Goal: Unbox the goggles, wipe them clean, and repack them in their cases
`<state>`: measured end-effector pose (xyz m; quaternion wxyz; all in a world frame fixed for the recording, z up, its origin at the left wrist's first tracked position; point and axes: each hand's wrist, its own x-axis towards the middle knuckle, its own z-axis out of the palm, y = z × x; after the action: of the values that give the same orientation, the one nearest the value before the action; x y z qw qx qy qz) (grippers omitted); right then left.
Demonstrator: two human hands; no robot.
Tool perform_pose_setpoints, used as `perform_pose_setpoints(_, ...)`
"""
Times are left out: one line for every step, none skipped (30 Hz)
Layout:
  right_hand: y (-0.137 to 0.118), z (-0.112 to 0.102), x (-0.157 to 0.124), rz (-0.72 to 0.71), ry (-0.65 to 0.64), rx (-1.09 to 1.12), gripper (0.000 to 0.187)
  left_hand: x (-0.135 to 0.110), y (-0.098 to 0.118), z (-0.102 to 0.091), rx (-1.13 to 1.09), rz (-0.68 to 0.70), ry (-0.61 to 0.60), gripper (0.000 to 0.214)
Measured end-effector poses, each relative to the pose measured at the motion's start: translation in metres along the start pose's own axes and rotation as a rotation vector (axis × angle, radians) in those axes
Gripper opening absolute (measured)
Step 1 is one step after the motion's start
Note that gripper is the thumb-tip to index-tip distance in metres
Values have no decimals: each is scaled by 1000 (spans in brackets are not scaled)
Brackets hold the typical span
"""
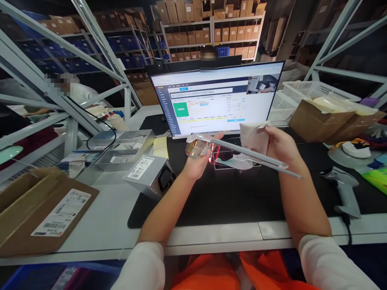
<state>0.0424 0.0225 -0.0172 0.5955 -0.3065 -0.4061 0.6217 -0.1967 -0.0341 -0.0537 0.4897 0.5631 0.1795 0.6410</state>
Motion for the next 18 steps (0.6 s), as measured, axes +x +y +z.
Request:
perform_pose_setpoints(2, 4, -6, 54, -62, -24, 26, -1, -2, 2, -19, -34, -10, 38)
perform_pose_setpoints(4, 8, -11, 120, -135, -46, 29, -2, -4, 4, -40, -59, -16, 37)
perform_pose_setpoints(7, 10, -15, 191, -216, -66, 32, -2, -7, 6, -62, -78, -16, 35)
perform_pose_setpoints(10, 13, -18, 253, -301, -83, 35, -3, -9, 7, -86, -93, -10, 33)
perform_pose_setpoints(12, 14, -21, 297, -383, -100, 37, -3, -12, 9, -109, -103, 1, 33)
perform_pose_setpoints(15, 16, -22, 319, -453, -111, 38, -4, -14, 10, -130, -116, 11, 33)
perform_pose_setpoints(17, 17, -23, 326, -515, -120, 38, -4, -16, 11, -147, -132, 21, 35)
perform_pose_setpoints(18, 18, -23, 322, -565, -123, 39, -4, -18, 12, -163, -150, 32, 38)
perform_pose_setpoints(19, 19, -22, 310, -602, -122, 39, -5, -20, 12, -175, -171, 47, 40)
perform_pose_setpoints(20, 20, -21, 296, -626, -119, 40, -5, -21, 12, -185, -194, 72, 43)
perform_pose_setpoints(20, 21, -20, 282, -639, -121, 40, -5, -23, 12, -191, -218, 108, 44)
perform_pose_setpoints(20, 22, -19, 266, -641, -129, 40, -5, -25, 11, -193, -237, 151, 45)
perform_pose_setpoints(21, 22, -17, 251, -630, -144, 40, -6, -26, 10, -190, -247, 194, 46)
perform_pose_setpoints(22, 22, -15, 234, -605, -164, 39, -5, -27, 9, -186, -248, 228, 47)
perform_pose_setpoints(23, 20, -12, 215, -568, -184, 38, -5, -28, 8, -179, -243, 248, 47)
perform_pose_setpoints(25, 19, -9, 188, -515, -204, 37, -5, -28, 8, -171, -234, 253, 46)
perform_pose_setpoints(27, 16, -6, 150, -455, -228, 37, -4, -28, 7, -159, -227, 247, 45)
perform_pose_setpoints(29, 13, -3, 107, -389, -257, 38, -4, -27, 7, -145, -225, 232, 44)
